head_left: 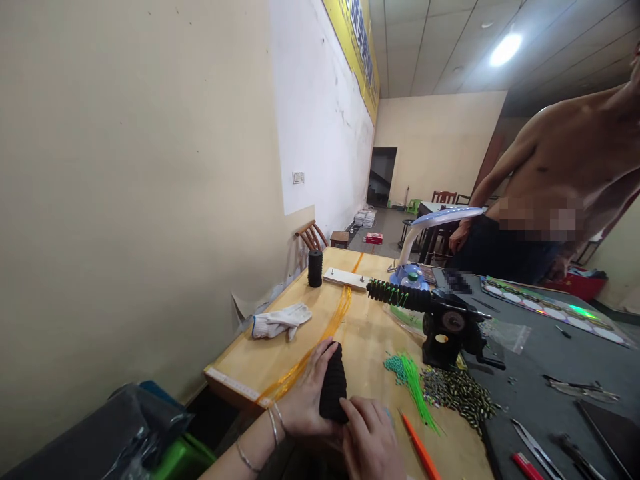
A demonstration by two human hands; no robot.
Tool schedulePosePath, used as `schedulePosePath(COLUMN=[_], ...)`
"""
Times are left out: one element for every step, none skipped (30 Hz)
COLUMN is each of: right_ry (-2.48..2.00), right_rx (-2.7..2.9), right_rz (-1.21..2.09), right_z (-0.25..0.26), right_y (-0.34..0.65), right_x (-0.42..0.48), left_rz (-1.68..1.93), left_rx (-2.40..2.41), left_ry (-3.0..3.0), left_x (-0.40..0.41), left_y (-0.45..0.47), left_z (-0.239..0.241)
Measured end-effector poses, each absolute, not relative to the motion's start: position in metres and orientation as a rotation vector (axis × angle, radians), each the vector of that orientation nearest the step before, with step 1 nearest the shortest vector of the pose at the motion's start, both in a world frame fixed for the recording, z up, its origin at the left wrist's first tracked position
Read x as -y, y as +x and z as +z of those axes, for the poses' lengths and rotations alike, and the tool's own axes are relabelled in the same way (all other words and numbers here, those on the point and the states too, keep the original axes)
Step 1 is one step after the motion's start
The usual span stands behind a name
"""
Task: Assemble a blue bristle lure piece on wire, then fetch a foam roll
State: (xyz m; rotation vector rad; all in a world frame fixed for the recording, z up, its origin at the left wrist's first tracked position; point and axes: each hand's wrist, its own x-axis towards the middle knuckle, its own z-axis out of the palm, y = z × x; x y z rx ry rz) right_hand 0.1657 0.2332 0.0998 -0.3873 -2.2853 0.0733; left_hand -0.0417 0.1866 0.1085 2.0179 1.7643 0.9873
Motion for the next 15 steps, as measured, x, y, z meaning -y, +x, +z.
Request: schedulePosePath(right_ry=[-0.387,-0.394,-0.407,-0.413,-0.414,-0.407,-0.395,-0.379,-0.360,-0.349,-0.345,-0.342,-0.343,-0.348,-0.353], right_rx=[2.291,2.290,2.282,2.273,2.265,2.258,2.250,2.247,2.247,2.245,2.244,2.245,2.243,2.241,2.241], right_rz=[0.067,0.070,0.078,0.087,0.092,0.090,0.077,0.060,0.044,0.034,0.032,0.034,0.036,0.035,0.028], right_z=[0.0992,0.0988,0.0988,0.0990,0.0995,0.1001,0.1008,0.1014,0.1019,0.1021,0.1020,0.1017,0.1011,0.1005,0.0998], right_y=[0.1658,0.1658,0.1656,0.1654,0.1650,0.1646,0.1640,0.1634,0.1629,0.1623,0.1618,0.1613,0.1609,0.1605,0.1601], right_x=[-0.2331,-0.2331,-0.2330,-0.2330,-0.2330,-0.2331,-0.2333,-0.2336,-0.2340,-0.2343,-0.2346,-0.2349,-0.2351,-0.2352,-0.2352], left_rz=[0.989,0.994,0.998,1.003,1.006,1.010,1.011,1.012,1.012,1.013,1.013,1.011,1.012,1.014,1.013], left_rx=[-1.766,-1.768,-1.770,-1.771,-1.772,-1.772,-1.770,-1.770,-1.770,-1.772,-1.775,-1.776,-1.778,-1.780,-1.783], left_ry=[2.018,2.020,2.025,2.028,2.029,2.028,2.025,2.024,2.023,2.025,2.028,2.034,2.041,2.047,2.051], left_x=[-0.1864,-0.1863,-0.1862,-0.1861,-0.1861,-0.1862,-0.1864,-0.1867,-0.1870,-0.1874,-0.1877,-0.1881,-0.1883,-0.1886,-0.1888], left_y=[-0.0415,-0.0412,-0.0410,-0.0409,-0.0408,-0.0409,-0.0410,-0.0412,-0.0414,-0.0416,-0.0418,-0.0420,-0.0422,-0.0424,-0.0426], left_z=[0.1091,0.1096,0.1100,0.1100,0.1096,0.1089,0.1078,0.1065,0.1051,0.1038,0.1027,0.1018,0.1012,0.1009,0.1009])
